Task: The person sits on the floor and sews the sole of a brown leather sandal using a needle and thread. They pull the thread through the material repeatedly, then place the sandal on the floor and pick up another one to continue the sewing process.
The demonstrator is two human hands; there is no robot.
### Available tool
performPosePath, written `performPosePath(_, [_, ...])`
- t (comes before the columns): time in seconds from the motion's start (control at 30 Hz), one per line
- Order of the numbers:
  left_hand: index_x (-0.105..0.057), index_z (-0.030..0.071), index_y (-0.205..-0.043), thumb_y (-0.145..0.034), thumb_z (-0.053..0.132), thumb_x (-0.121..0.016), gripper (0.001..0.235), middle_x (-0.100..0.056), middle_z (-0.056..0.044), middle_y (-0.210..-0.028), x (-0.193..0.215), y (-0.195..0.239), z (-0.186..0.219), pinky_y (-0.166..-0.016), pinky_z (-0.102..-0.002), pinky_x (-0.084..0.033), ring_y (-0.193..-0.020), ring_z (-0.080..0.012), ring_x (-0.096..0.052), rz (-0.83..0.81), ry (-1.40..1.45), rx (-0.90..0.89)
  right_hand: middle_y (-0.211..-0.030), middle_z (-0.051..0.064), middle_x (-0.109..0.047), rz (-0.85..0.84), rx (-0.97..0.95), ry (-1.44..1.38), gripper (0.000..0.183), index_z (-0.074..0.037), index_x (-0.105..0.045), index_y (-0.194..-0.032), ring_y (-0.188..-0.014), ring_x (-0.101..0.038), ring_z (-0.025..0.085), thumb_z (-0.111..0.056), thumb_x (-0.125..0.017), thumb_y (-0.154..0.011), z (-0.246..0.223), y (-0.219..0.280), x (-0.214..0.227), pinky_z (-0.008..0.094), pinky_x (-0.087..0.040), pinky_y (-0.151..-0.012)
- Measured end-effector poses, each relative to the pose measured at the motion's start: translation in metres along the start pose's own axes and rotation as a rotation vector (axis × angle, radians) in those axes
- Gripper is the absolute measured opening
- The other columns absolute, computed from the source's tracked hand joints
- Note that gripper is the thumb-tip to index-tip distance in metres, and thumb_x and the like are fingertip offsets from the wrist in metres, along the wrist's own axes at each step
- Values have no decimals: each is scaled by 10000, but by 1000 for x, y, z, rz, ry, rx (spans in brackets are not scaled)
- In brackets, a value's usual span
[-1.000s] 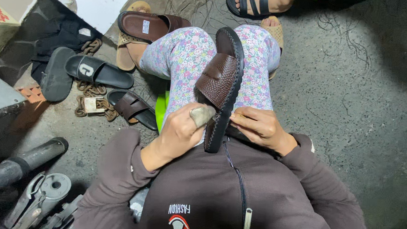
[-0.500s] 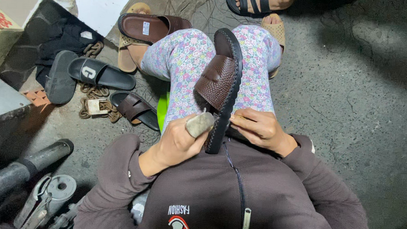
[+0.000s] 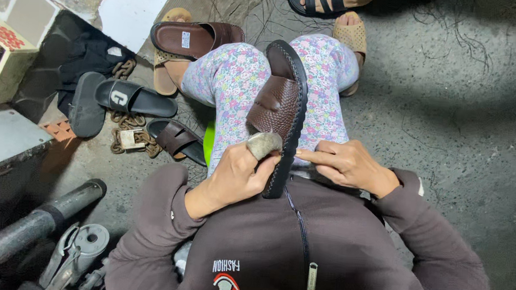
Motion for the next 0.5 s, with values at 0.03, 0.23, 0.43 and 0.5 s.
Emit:
performPosePath(0.03, [-643,-14,-979,-851,54,-630,145,-676,-193,-780,0,-3,3,-606,-428,-572,-728,-387,-693,-3,-10,-2,-699,108,-554,-33,-14,18,346,-163,-638,-1235,-483,-536,355,-127,-461,-940,-1,0,1,432,-446,-447])
performPosePath(0.23, [-647,-8,-1006,-889,72,-613,146,-689,-198,-826,4,-10,7,-628,-414,-569,-762,-383,-694,-20,-24,26,-642,21,-543,-140,-111,166,428,-310,-597,-1314,-406,-491,237,-227,-405,-940,16,16,13,339,-448,-404])
performPosePath(0.43, [-624,-23,-1046,-891,197,-654,271,-674,-218,-831,-3,2,-4,-668,-411,-579,-725,-311,-680,-86,61,152,-612,-14,-480,-147,-137,199,427,-342,-580,-1306,-397,-464,220,-217,-371,-954,12,26,21,316,-428,-406])
performPosePath(0.5, [-583,-36,-1062,-824,244,-729,395,-666,-235,-832,-3,4,2,-656,-451,-567,-734,-349,-683,-61,45,172,-640,-7,-535,-130,-140,126,424,-311,-586,-1304,-421,-506,223,-200,-395,-943,14,22,16,325,-451,-427])
Point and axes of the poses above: each hand's wrist, its own y-axis away from the middle knuckle, its own x-axis out of the back of the hand, z = x × y, the point moved 10 cm from there along -y, towards the middle knuckle
